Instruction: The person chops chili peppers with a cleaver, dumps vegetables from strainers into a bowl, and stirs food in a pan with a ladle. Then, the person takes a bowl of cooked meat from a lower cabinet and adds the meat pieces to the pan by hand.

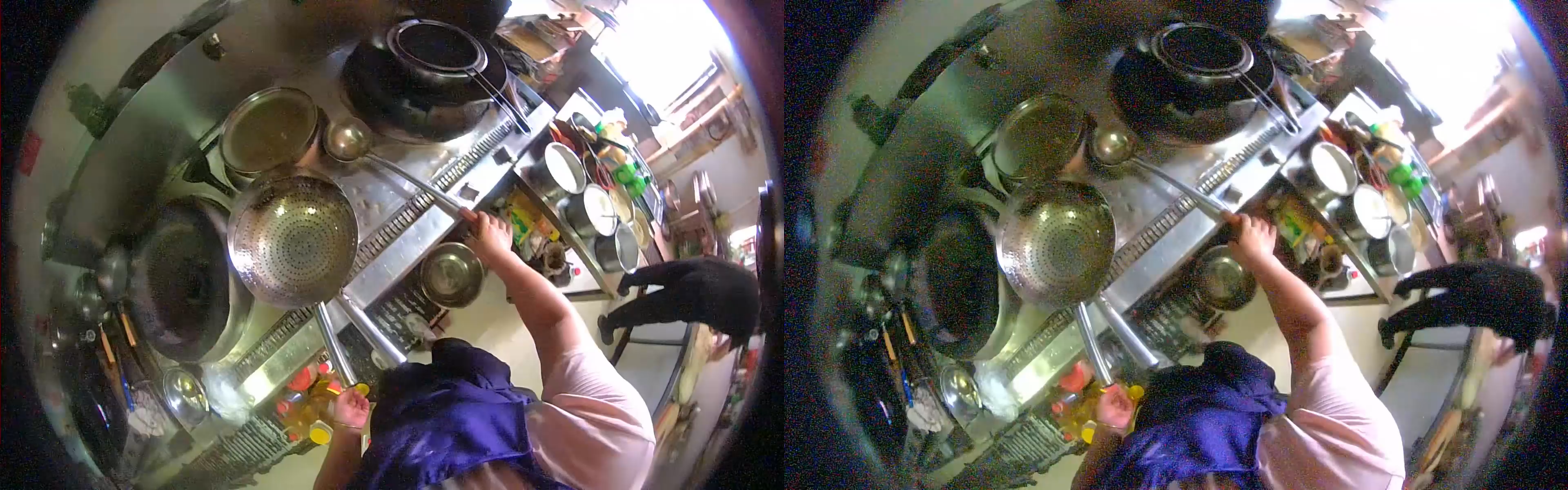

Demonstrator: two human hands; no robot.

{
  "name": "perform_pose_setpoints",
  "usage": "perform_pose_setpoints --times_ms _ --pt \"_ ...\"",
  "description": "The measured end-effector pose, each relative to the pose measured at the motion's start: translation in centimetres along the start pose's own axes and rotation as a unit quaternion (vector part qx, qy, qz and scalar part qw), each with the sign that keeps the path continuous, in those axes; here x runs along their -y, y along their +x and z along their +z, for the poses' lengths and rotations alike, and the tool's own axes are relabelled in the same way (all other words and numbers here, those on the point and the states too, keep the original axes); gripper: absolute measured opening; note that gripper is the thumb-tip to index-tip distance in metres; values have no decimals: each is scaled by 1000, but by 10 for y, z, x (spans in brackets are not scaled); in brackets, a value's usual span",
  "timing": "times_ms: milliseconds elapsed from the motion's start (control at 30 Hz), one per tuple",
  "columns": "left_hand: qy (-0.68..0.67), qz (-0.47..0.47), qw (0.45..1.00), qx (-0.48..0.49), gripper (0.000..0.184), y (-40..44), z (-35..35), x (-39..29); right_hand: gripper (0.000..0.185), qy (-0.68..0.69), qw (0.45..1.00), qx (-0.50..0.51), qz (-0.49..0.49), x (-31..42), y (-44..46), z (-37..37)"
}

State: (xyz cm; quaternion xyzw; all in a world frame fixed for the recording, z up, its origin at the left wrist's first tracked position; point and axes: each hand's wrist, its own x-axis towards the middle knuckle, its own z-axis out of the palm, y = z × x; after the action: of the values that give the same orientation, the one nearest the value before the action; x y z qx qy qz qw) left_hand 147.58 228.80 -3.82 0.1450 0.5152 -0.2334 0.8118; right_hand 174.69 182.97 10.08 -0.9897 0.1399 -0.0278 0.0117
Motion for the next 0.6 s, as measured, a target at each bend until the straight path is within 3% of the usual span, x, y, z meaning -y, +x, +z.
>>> perform_pose_setpoints --times_ms 67,167,233,267,300,367,400,433,500,533,567,600 --pt "86 15 996 1 15 1 -9 4 64 0 993 115 32 -8 -5 7" --pt "171 11 984 -46 15 3 -22 9 49 106 973 198 55 18 -21 19" --pt "203 13 977 -70 16 3 -21 14 32 268 953 127 -60 35 -46 14" --pt "210 22 975 -70 17 2 -17 22 26 504 819 270 36 43 -54 -1" --pt "215 31 974 -69 17 1 -12 29 19 689 601 387 123 46 -60 -20" --pt "227 17 971 -73 19 13 -10 43 13 811 262 499 160 38 -75 -35" --pt "230 11 970 -77 20 18 -13 52 12 826 173 520 131 33 -85 -42" --pt "269 34 960 -74 19 17 -7 66 13 825 162 529 116 25 -93 -41" --pt "346 82 932 -71 19 -10 47 106 15 812 260 515 91 5 -109 -60" --pt "396 106 911 -54 17 -24 78 129 20 760 416 494 62 -10 -114 -64" --pt "450 146 881 1 18 -28 105 146 27 717 521 460 50 -23 -123 -79" --pt "500 180 846 53 19 -26 131 165 30 696 564 444 23 -41 -131 -71"
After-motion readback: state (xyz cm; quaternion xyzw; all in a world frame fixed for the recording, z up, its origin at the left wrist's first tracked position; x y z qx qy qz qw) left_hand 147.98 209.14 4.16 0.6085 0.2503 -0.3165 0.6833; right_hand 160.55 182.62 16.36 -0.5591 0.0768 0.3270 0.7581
